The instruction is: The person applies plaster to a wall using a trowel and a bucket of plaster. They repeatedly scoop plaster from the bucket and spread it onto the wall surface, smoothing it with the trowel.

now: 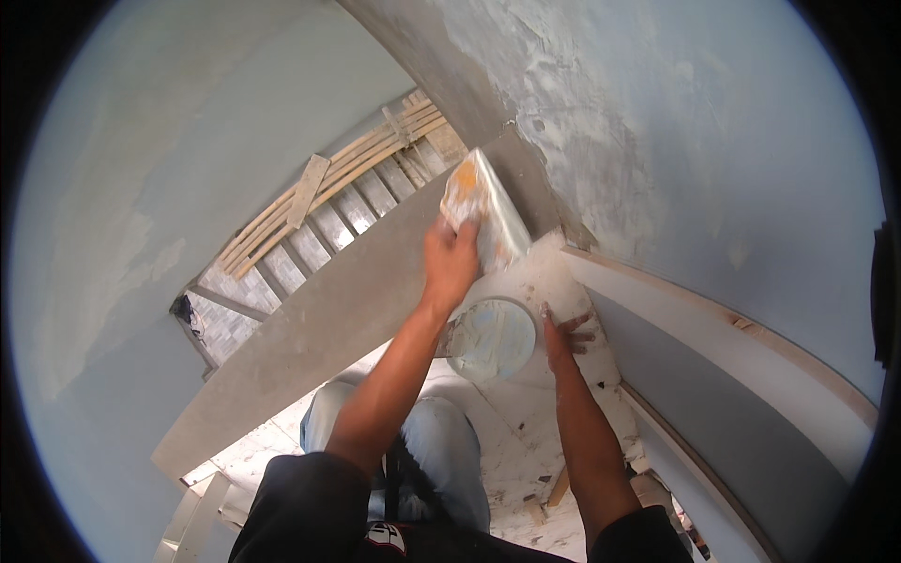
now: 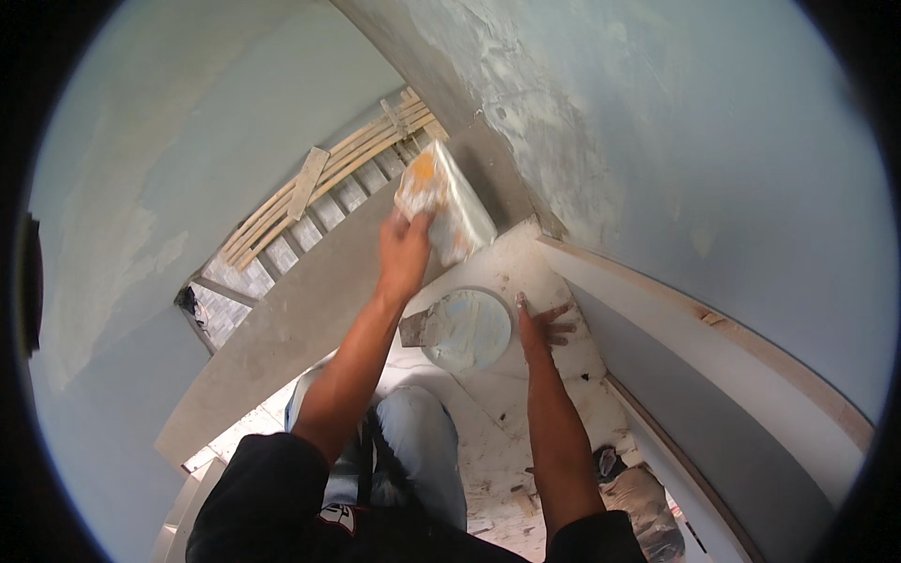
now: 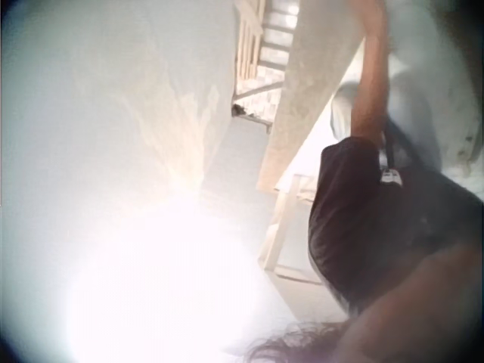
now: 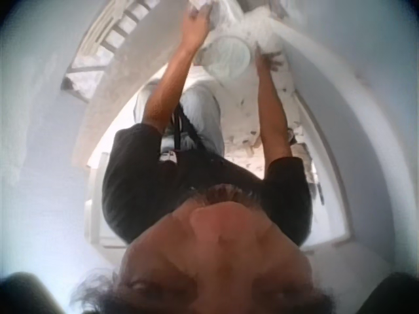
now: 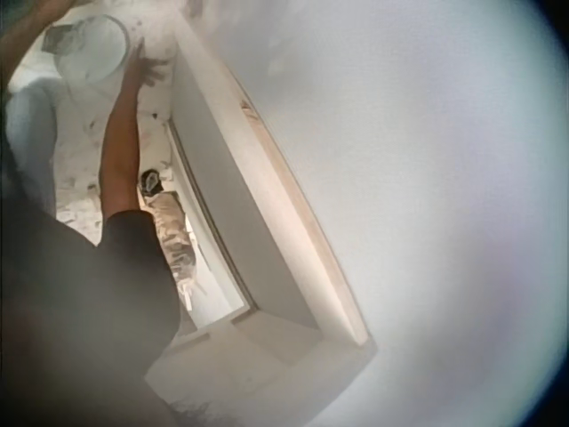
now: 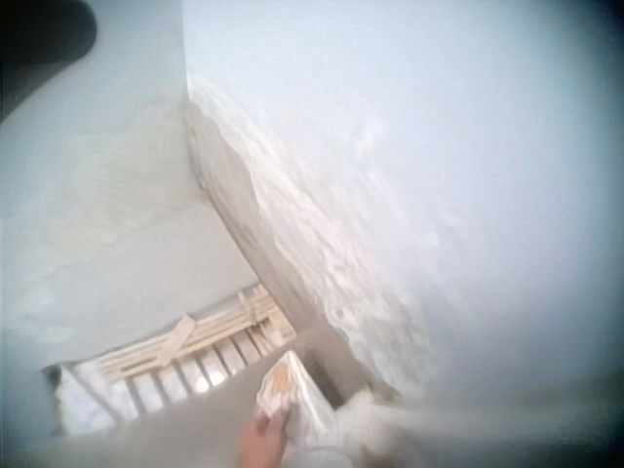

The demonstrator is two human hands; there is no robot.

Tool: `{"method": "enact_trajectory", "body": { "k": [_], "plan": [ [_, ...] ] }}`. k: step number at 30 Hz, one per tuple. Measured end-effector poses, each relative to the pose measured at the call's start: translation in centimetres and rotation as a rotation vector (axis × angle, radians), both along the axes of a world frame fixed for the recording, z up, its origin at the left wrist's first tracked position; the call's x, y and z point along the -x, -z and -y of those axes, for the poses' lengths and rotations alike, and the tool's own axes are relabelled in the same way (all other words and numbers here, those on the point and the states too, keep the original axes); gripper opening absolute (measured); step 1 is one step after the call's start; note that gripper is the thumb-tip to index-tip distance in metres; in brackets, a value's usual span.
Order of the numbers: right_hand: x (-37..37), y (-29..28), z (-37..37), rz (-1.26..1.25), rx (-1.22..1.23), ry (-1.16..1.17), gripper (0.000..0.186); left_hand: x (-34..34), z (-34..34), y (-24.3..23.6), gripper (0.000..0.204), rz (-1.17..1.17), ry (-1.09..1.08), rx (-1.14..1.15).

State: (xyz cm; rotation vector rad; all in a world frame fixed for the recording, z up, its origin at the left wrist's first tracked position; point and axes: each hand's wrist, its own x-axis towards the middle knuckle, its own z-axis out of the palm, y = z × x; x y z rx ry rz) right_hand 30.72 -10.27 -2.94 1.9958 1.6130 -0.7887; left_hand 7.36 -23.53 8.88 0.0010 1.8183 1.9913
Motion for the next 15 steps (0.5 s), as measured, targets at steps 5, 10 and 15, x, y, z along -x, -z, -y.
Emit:
{"method": "enact_trajectory", "body": {
  "k": [5,10,15],
  "plan": [
    [0.2,-0.4,0.3,-0.024,0.01,0.012,0.126,7.5,-6.6,0.5,0.026,0.081,-0.005,-0.031],
    [-0.8,1.0,0.0,0.063,-0.01,-0.012,0.125,6.5,-8.9,-5.2,0.022,-0.032,0.147,0.069],
    [-0.4,1.0,0.2,0.06,-0.017,-0.05,0.125,2.6,-4.0,-8.1,0.025,0.124,0.08,-0.4]
  ]
}}
